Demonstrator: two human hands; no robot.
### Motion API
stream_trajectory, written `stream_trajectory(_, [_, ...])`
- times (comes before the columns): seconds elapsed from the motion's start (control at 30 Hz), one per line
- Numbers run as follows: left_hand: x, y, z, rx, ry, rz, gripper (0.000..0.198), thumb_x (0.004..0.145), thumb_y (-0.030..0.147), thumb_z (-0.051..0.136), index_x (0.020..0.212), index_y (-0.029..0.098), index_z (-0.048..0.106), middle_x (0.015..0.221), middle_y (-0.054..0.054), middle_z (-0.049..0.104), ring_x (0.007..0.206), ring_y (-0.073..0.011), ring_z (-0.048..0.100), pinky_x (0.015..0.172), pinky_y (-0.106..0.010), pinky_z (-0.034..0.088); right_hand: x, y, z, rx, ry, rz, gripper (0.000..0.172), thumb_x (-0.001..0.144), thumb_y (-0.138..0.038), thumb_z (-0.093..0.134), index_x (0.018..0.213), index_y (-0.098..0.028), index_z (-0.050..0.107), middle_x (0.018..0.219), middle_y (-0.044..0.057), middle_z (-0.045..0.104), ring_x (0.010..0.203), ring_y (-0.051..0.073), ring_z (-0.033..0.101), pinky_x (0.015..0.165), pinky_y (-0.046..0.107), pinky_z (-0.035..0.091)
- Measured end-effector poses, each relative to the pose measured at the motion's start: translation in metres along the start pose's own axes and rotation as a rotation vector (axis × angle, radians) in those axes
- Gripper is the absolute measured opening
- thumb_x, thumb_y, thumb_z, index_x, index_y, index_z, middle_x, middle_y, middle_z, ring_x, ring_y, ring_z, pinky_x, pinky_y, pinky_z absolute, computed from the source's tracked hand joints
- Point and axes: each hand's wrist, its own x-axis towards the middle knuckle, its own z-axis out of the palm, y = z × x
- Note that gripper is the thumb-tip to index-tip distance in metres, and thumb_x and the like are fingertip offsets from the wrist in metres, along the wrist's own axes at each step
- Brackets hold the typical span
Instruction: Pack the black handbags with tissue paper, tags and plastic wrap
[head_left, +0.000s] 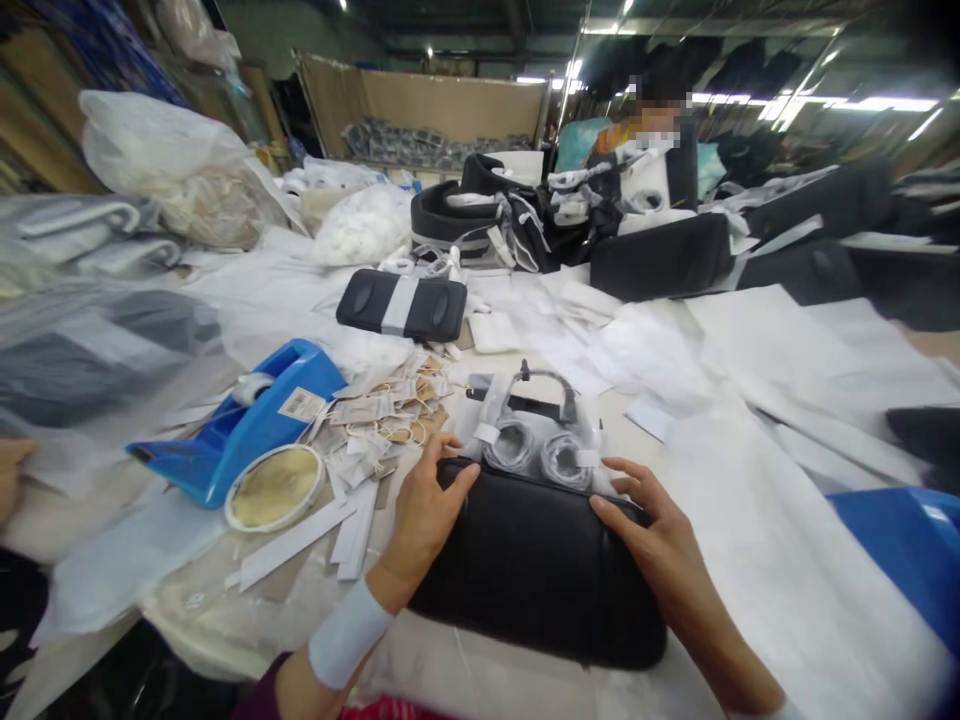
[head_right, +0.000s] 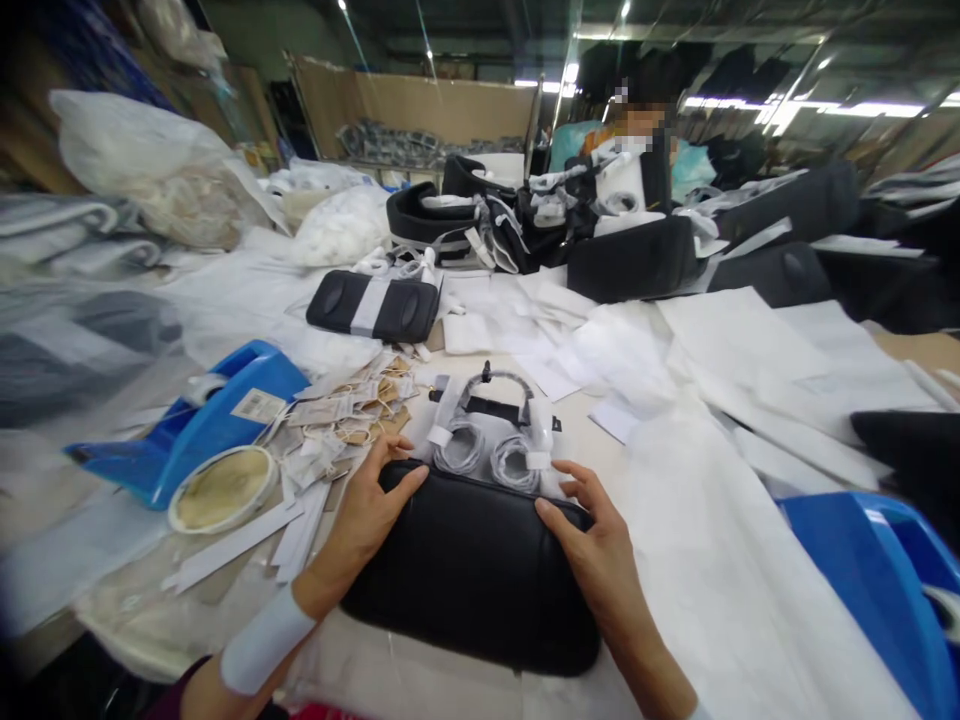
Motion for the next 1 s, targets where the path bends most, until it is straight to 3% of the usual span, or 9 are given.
stream_trajectory(0.07, [-0.005,0.004,0.001,0.108,0.016,0.025,0.023,0.086,0.029,0.06,0.106,0.024,0.05,0.102,-0.002,0.061,0.094,-0.0217,0.06,0.087,-0.037,0.045,0.0,0.001,0.001,-0.032,0.009,0.006,0.055,0.073,-0.052,0.067,0.121,-0.027,0.057,0.102,0.003,0.063,0.098,0.023,0.059,0.087,0.034,0.042])
stream_trajectory(0.2, [-0.016,0.009,0.007,0.422,0.109,0.215,0.02,0.092,0.023,0.051,0.112,0.022,0.05,0.116,-0.009,0.055,0.105,-0.0257,0.055,0.087,-0.041,0.047,0.0,0.001,0.003,-0.085,0.036,0.016,0.053,0.072,-0.053,0.067,0.12,-0.031,0.058,0.102,0.001,0.064,0.1,0.023,0.06,0.089,0.034,0.042])
stream_trajectory(0.33, [-0.02,0.009,0.014,0.693,0.175,0.386,0.022,0.091,0.02,0.052,0.113,0.023,0.055,0.126,-0.011,0.049,0.116,-0.031,0.047,0.096,-0.051,0.041,-0.002,0.0,0.003,-0.084,0.033,-0.012,0.051,0.074,-0.053,0.065,0.12,-0.031,0.057,0.101,0.001,0.064,0.096,0.022,0.061,0.089,0.035,0.042])
stream_trajectory(0.53, [-0.014,0.004,0.012,0.648,0.02,0.409,0.019,0.092,0.022,0.052,0.11,0.019,0.056,0.109,-0.008,0.054,0.103,-0.0252,0.05,0.089,-0.043,0.047,-0.006,-0.001,0.003,-0.154,0.049,-0.078,0.047,0.078,-0.051,0.061,0.121,-0.031,0.056,0.105,0.002,0.064,0.102,0.023,0.06,0.092,0.036,0.041])
stream_trajectory(0.67, [-0.019,0.004,0.012,0.664,0.099,0.416,0.019,0.092,0.021,0.052,0.11,0.02,0.057,0.113,-0.01,0.052,0.105,-0.0269,0.049,0.089,-0.045,0.046,-0.006,0.002,0.0,-0.146,0.003,-0.11,0.051,0.078,-0.054,0.06,0.122,-0.03,0.055,0.1,0.003,0.064,0.094,0.024,0.061,0.088,0.037,0.042])
stream_trajectory(0.77, [-0.029,0.008,0.009,0.691,0.183,0.572,0.024,0.092,0.014,0.048,0.112,0.02,0.058,0.119,-0.012,0.052,0.111,-0.0273,0.048,0.094,-0.046,0.043,-0.005,0.004,0.0,-0.141,-0.012,-0.131,0.053,0.078,-0.056,0.059,0.123,-0.028,0.054,0.098,0.003,0.064,0.089,0.023,0.061,0.084,0.036,0.043])
stream_trajectory(0.9, [-0.038,0.018,0.002,0.747,-0.046,0.974,0.027,0.095,0.012,0.04,0.116,0.016,0.057,0.123,-0.01,0.057,0.109,-0.0216,0.052,0.095,-0.037,0.043,-0.004,0.004,0.003,-0.112,-0.009,-0.172,0.054,0.078,-0.056,0.06,0.123,-0.026,0.054,0.092,0.001,0.064,0.081,0.021,0.061,0.079,0.034,0.044])
stream_trajectory(1.0, [-0.037,0.027,0.003,0.774,-0.14,1.062,0.032,0.096,0.014,0.037,0.124,0.012,0.052,0.127,-0.012,0.057,0.107,-0.0208,0.055,0.09,-0.034,0.047,-0.004,0.006,0.001,-0.116,-0.01,-0.196,0.054,0.078,-0.055,0.059,0.123,-0.026,0.054,0.09,0.001,0.063,0.079,0.021,0.06,0.08,0.035,0.045])
